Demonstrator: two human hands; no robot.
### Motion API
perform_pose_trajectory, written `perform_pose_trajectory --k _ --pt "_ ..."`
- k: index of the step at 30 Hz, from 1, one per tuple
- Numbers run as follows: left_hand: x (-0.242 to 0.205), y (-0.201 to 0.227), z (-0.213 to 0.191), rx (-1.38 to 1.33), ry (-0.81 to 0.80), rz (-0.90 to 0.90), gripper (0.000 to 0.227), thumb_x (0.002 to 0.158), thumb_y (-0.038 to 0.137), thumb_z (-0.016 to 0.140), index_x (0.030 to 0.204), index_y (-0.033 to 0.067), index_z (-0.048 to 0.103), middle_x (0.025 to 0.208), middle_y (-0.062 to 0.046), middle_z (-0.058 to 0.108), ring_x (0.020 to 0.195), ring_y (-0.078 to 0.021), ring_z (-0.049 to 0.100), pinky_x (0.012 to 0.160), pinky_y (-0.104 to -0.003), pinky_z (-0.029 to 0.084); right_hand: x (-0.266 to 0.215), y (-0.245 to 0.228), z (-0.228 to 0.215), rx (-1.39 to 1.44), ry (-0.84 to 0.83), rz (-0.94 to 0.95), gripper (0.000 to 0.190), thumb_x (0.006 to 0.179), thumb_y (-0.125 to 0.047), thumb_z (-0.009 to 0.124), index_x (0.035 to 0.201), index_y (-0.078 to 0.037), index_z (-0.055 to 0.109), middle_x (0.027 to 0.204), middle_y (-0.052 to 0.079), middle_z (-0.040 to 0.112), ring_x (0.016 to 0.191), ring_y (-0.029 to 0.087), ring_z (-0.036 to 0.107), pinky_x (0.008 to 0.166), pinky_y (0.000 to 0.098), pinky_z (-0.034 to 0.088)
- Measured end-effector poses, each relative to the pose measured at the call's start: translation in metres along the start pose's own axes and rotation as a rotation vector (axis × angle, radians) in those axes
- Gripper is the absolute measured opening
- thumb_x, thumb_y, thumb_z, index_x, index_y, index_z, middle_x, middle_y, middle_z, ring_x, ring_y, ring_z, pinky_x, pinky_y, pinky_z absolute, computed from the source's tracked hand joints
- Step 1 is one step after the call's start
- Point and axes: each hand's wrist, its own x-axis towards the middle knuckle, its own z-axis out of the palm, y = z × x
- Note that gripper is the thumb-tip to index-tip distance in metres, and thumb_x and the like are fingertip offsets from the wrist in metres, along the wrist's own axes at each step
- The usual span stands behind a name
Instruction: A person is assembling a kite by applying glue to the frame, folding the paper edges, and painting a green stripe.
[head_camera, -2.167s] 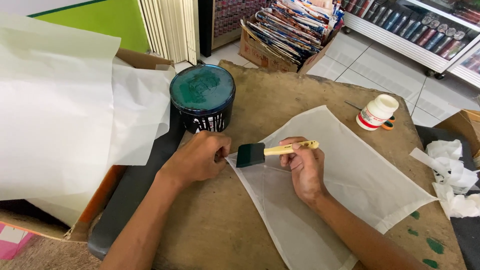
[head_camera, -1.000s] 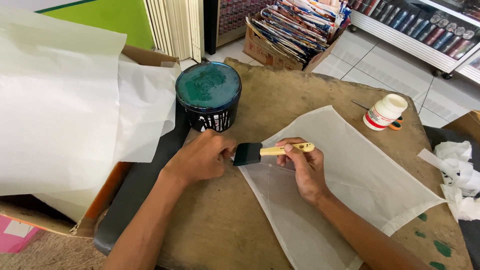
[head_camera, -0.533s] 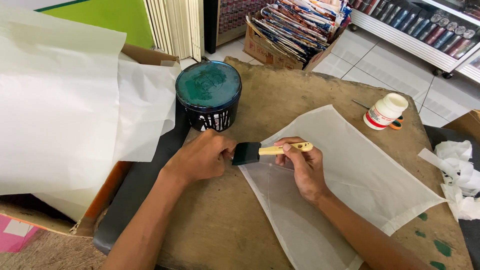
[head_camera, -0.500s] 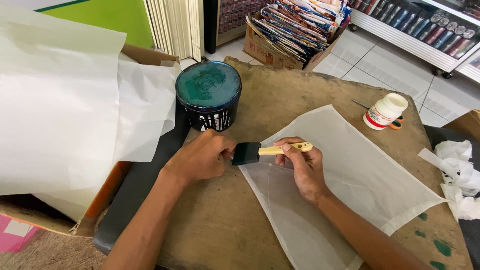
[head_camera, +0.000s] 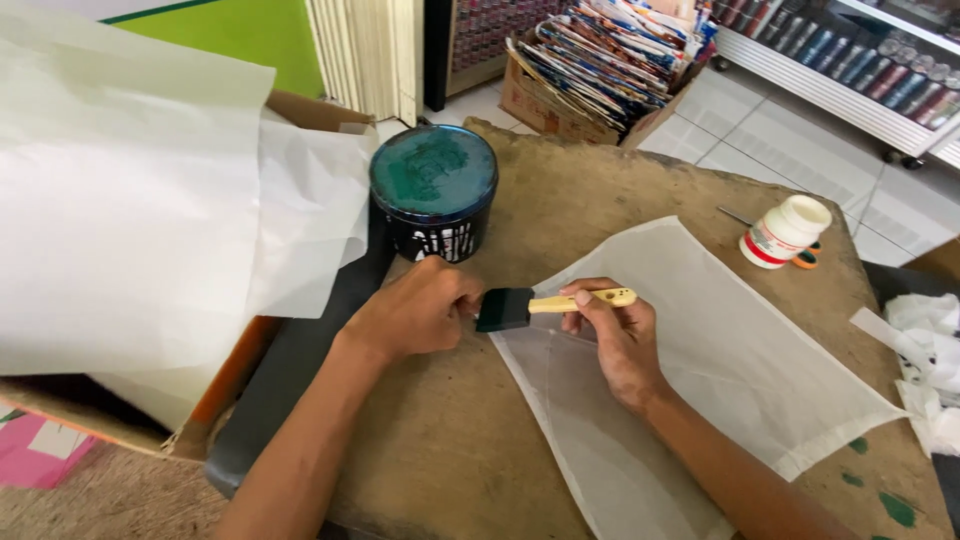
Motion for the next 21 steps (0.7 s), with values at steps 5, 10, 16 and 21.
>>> perform_pose_trajectory --k 5,10,16,21 --pt "-0.002 -0.006 0.003 0.003 0.018 0.014 0.029 0.069 -0.013 0.052 0.055 0.0106 0.042 0.046 -0.003 0.042 0.045 -0.0206 0.04 0.044 -0.031 0.036 -0.001 0.004 0.001 0.012 -0.002 0.004 0.022 0.102 -0.017 0.057 0.104 -0.001 0.072 0.072 0.014 0.064 0.067 0.019 0.064 0.067 0.0315 0.054" --pt "-0.001 -0.008 0.005 -0.026 -0.001 0.029 0.026 0.071 -0.012 0.051 0.057 0.01 0.046 0.049 -0.004 0.046 0.048 -0.0213 0.044 0.046 -0.032 0.039 -0.001 0.001 0.002 -0.014 0.017 0.015 0.021 0.102 -0.017 0.057 0.102 -0.002 0.072 0.071 0.014 0.063 0.067 0.019 0.063 0.069 0.0325 0.054" --pt "0.0 -0.008 0.003 -0.016 -0.018 0.018 0.026 0.073 -0.012 0.054 0.057 0.0075 0.049 0.05 -0.007 0.051 0.048 -0.0238 0.049 0.047 -0.033 0.04 0.0 -0.002 0.005 -0.026 0.022 -0.003 0.02 0.102 -0.017 0.057 0.101 -0.002 0.071 0.07 0.012 0.062 0.066 0.017 0.063 0.067 0.0317 0.053" --pt "0.001 -0.009 0.005 0.007 -0.018 0.027 0.03 0.072 -0.013 0.055 0.054 0.0105 0.048 0.047 -0.002 0.046 0.046 -0.0207 0.046 0.047 -0.03 0.039 0.0 -0.004 0.005 -0.044 0.014 0.02 0.02 0.103 -0.015 0.056 0.1 -0.001 0.07 0.068 0.011 0.06 0.065 0.017 0.06 0.067 0.0316 0.05"
